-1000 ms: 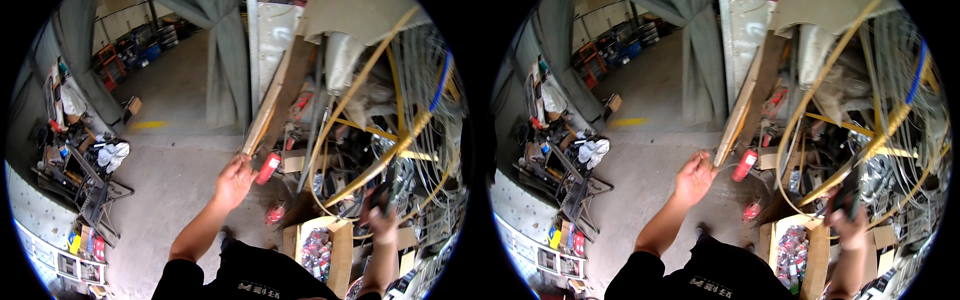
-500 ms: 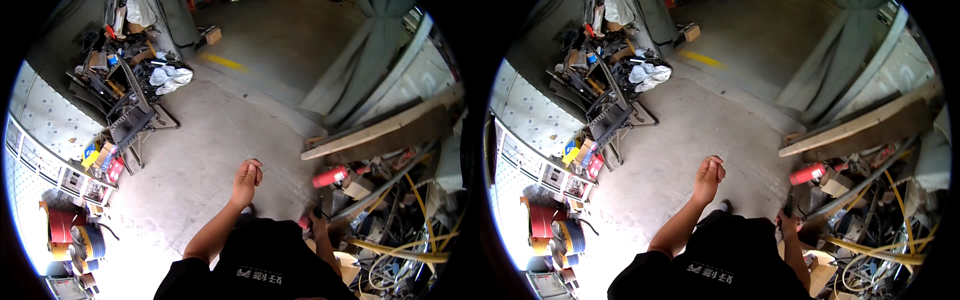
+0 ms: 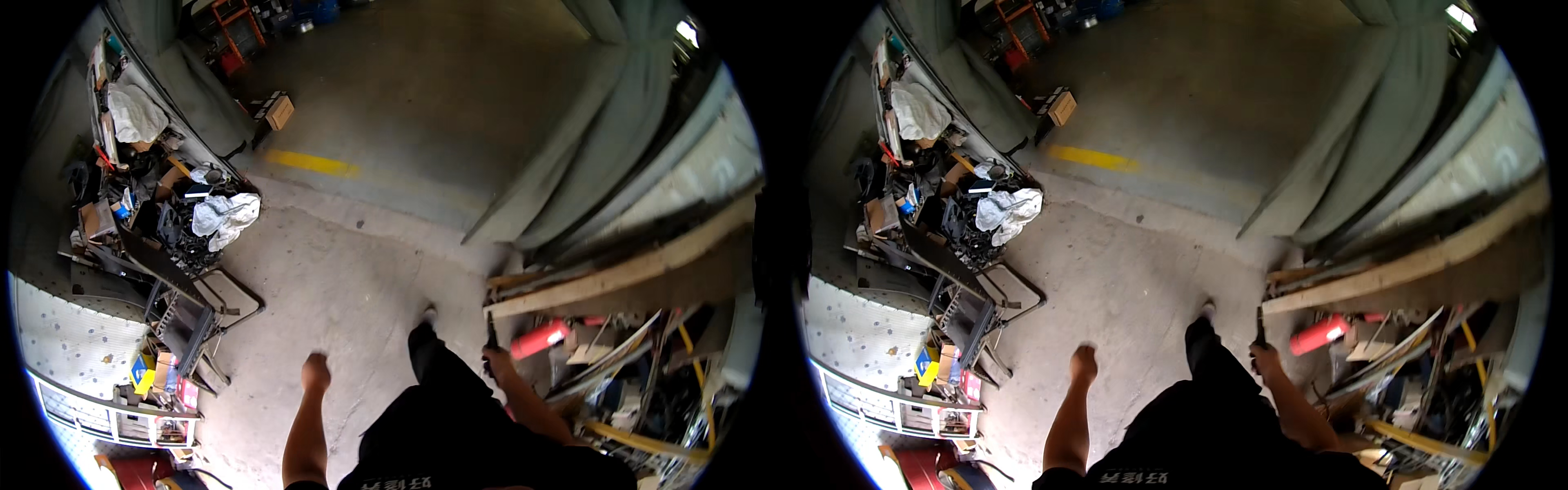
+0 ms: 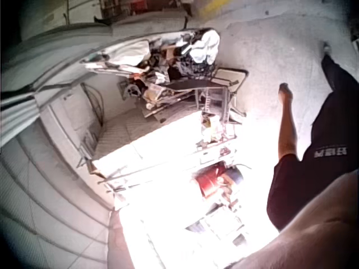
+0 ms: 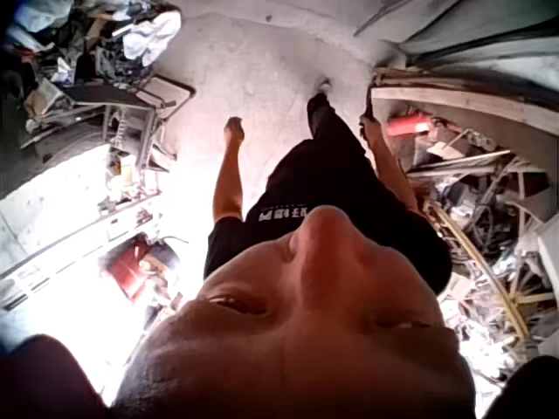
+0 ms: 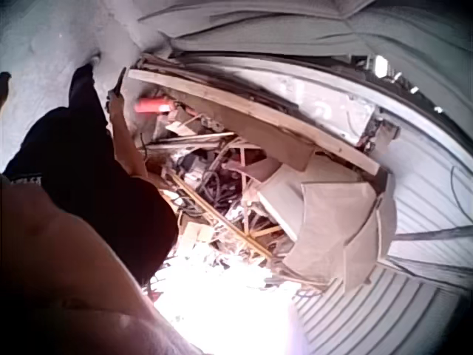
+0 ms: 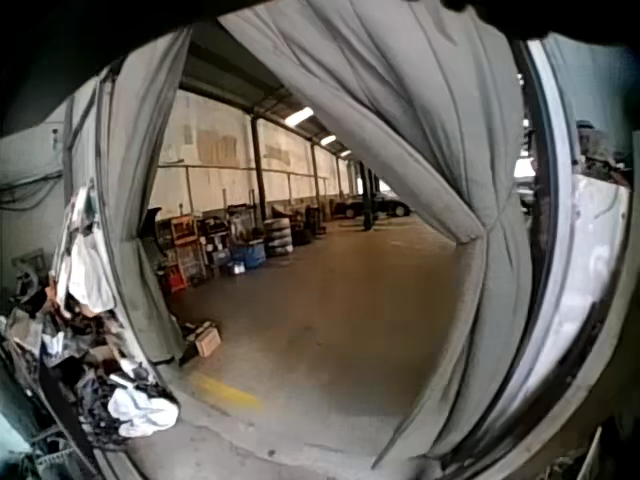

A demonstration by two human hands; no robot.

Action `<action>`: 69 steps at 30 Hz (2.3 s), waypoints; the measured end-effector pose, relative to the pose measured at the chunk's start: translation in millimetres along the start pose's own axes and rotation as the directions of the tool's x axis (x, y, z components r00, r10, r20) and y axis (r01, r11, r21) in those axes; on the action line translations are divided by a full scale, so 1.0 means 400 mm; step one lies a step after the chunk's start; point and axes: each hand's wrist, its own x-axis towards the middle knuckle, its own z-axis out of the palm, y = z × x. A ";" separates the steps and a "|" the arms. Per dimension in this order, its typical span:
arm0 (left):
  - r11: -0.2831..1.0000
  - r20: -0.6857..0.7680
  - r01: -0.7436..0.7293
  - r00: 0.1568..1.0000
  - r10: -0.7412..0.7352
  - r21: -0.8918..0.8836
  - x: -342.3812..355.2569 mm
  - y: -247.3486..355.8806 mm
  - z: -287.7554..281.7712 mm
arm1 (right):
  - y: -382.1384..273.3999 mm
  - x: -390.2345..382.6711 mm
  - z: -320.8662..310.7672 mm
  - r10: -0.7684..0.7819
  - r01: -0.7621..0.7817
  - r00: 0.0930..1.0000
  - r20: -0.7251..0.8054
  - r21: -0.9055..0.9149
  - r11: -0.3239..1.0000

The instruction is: The person secures a white car's front bumper using zip ties. They walk to a storage area to retrieve wire cutters, cut a zip tie, and return to the car to fasten the bumper to the wheel arch. The person then returns to the bumper area to continue securing it.

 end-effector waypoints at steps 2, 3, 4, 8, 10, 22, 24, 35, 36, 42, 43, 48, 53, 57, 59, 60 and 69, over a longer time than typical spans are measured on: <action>0.985 -0.051 0.171 0.984 -0.172 -0.022 -0.058 -0.368 0.253 | -0.138 0.142 0.066 0.057 -0.048 0.992 0.112 -0.080 0.996; 0.575 0.247 0.747 0.658 -0.712 -0.335 -0.032 -0.325 0.256 | -0.214 0.207 0.074 0.027 -0.010 0.991 0.135 -0.127 0.992; -0.209 0.598 0.920 0.033 -0.801 -0.330 -0.045 -0.249 0.234 | -0.303 0.259 0.099 -0.013 0.044 0.985 0.175 -0.172 0.984; -0.166 0.554 0.879 0.126 -0.823 -0.447 0.016 0.028 0.208 | -0.673 0.409 0.207 -0.163 0.209 0.936 0.313 -0.120 0.971; 0.294 0.485 0.889 0.441 -0.755 -0.351 0.102 0.056 0.295 | -0.842 0.480 0.235 -0.182 0.209 0.917 0.355 -0.040 0.977; 0.333 0.608 0.861 0.507 -0.611 -0.383 1.509 0.475 0.410 | -1.532 1.132 0.167 0.066 -0.057 0.997 -0.036 0.209 0.976; 0.182 0.689 0.877 0.464 -0.556 -0.445 1.827 0.539 0.381 | -1.645 1.171 0.141 0.170 -0.125 0.974 -0.149 0.275 0.953; 0.928 0.619 0.081 0.765 0.176 -0.365 2.917 1.758 0.148 | -2.146 1.418 -0.222 0.160 0.241 0.827 -0.540 0.596 0.766; 0.931 0.616 0.085 0.771 0.164 -0.355 2.975 1.810 0.184 | -2.177 1.453 -0.275 0.157 0.273 0.824 -0.545 0.625 0.732; 0.943 0.664 0.111 0.736 0.134 -0.314 3.013 2.295 0.228 | -2.315 1.634 -0.609 0.267 0.380 0.779 -0.568 0.765 0.521; 0.932 0.627 0.057 0.754 0.194 -0.357 3.008 2.338 0.243 | -2.350 1.655 -0.658 0.291 0.377 0.769 -0.569 0.772 0.512; 0.872 0.569 0.004 0.759 0.316 -0.490 3.071 2.550 0.342 | -2.445 1.806 -0.835 0.133 0.597 0.654 -0.745 0.615 0.514; 0.850 0.566 -0.080 0.714 0.413 -0.520 3.220 2.913 0.402 | -2.706 1.902 -1.022 -0.041 0.619 0.722 -0.691 0.618 0.485; 0.715 0.490 -0.363 0.541 0.684 -0.597 3.262 3.425 0.409 | -3.026 2.021 -1.195 -0.061 0.525 0.785 -0.616 0.611 0.592; 0.660 0.533 -0.351 0.397 0.747 -0.664 3.275 3.701 0.379 | -3.119 2.104 -1.265 -0.172 0.584 0.764 -0.621 0.554 0.593; 0.574 0.460 -0.352 0.358 0.813 -0.739 3.287 3.819 0.376 | -3.159 2.155 -1.303 -0.216 0.584 0.770 -0.600 0.528 0.616; 0.055 0.300 -0.763 -0.186 0.936 -0.645 3.474 4.636 0.242 | -3.852 2.412 -1.625 -0.233 0.723 0.603 -0.763 0.400 0.563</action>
